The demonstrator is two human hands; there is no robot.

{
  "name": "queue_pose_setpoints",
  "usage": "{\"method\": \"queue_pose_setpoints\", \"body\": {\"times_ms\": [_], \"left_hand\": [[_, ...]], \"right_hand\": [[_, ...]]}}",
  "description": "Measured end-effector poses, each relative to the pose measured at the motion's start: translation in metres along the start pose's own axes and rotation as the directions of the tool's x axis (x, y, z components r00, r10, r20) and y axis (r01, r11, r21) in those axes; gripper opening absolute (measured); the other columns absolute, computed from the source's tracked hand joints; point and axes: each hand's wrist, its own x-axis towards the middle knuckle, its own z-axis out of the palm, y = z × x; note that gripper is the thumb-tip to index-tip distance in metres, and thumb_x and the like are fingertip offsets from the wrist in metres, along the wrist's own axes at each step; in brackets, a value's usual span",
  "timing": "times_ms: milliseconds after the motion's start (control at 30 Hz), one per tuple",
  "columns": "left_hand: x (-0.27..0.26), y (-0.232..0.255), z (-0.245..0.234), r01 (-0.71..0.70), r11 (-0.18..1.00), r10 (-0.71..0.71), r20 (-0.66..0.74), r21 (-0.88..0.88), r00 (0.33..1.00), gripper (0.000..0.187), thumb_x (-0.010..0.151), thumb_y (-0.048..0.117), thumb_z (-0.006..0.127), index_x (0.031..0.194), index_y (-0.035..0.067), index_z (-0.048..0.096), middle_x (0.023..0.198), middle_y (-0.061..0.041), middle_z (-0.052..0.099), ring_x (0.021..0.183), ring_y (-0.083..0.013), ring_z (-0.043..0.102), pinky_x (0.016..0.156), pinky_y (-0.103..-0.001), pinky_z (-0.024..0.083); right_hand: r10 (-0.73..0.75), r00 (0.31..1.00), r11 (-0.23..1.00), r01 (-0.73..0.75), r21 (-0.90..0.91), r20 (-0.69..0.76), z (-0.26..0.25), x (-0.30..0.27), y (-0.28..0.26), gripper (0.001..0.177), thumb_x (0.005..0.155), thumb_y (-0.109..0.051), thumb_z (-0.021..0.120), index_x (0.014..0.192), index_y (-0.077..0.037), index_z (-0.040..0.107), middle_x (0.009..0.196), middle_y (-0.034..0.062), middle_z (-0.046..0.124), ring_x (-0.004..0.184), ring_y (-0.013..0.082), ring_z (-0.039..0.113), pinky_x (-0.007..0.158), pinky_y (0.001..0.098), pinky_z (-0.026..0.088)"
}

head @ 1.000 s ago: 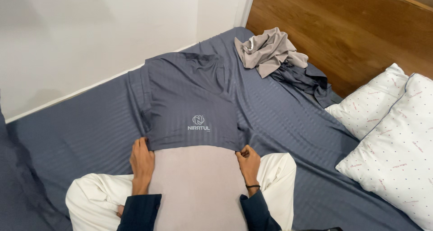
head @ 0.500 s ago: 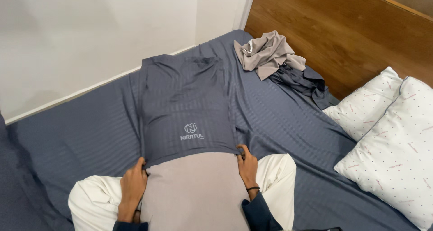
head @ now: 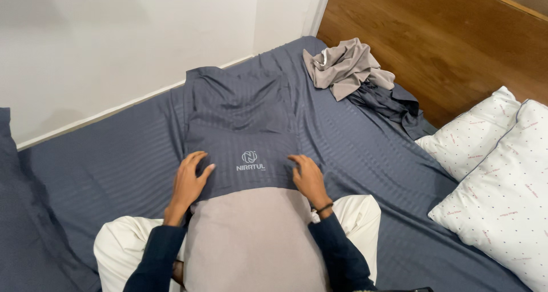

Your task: The person sits on a bed and puts a dark blue pillowcase onto a light-colored pillow. They align the corners, pull the fabric over the pillow, and smooth the surface to fit the case properly.

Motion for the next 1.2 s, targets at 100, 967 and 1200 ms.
{"method": "queue_pose_setpoints", "body": {"times_ms": [100,967,1200], "left_hand": [[0.010,0.010,0.040,-0.093,0.991,0.101,-0.084,0.091,0.991,0.040,0.082,0.031,0.078,0.110,0.001,0.075,0.127,-0.012,0.068,0.119,-0.0337,0.059,0.099,-0.043,0.044],[-0.021,0.002,0.040,-0.127,0.987,0.076,-0.404,-0.102,0.911,0.027,0.085,0.014,0.080,0.104,-0.002,0.070,0.108,-0.015,0.067,0.099,-0.0298,0.065,0.087,-0.039,0.052],[-0.027,-0.041,0.051,0.005,0.975,-0.092,-0.378,-0.223,0.921,0.014,0.089,0.011,0.076,0.090,-0.001,0.067,0.095,-0.011,0.071,0.086,-0.0245,0.069,0.081,-0.037,0.053]], "right_hand": [[-0.194,0.976,0.973,0.204,0.103,-0.100,0.034,0.031,-0.020,0.035,0.092,-0.014,0.064,0.124,-0.002,0.069,0.132,0.0173,0.064,0.120,0.0365,0.058,0.101,0.0433,0.045],[0.024,0.954,0.945,0.075,0.318,-0.297,0.049,0.011,0.021,0.014,0.086,-0.011,0.074,0.092,0.000,0.068,0.096,0.0092,0.070,0.095,0.0252,0.064,0.087,0.0346,0.049],[0.215,0.954,0.853,-0.080,0.515,-0.208,0.058,0.007,0.035,0.020,0.092,-0.017,0.074,0.095,0.002,0.068,0.091,0.0069,0.067,0.087,0.0160,0.064,0.083,0.0281,0.048]]}}
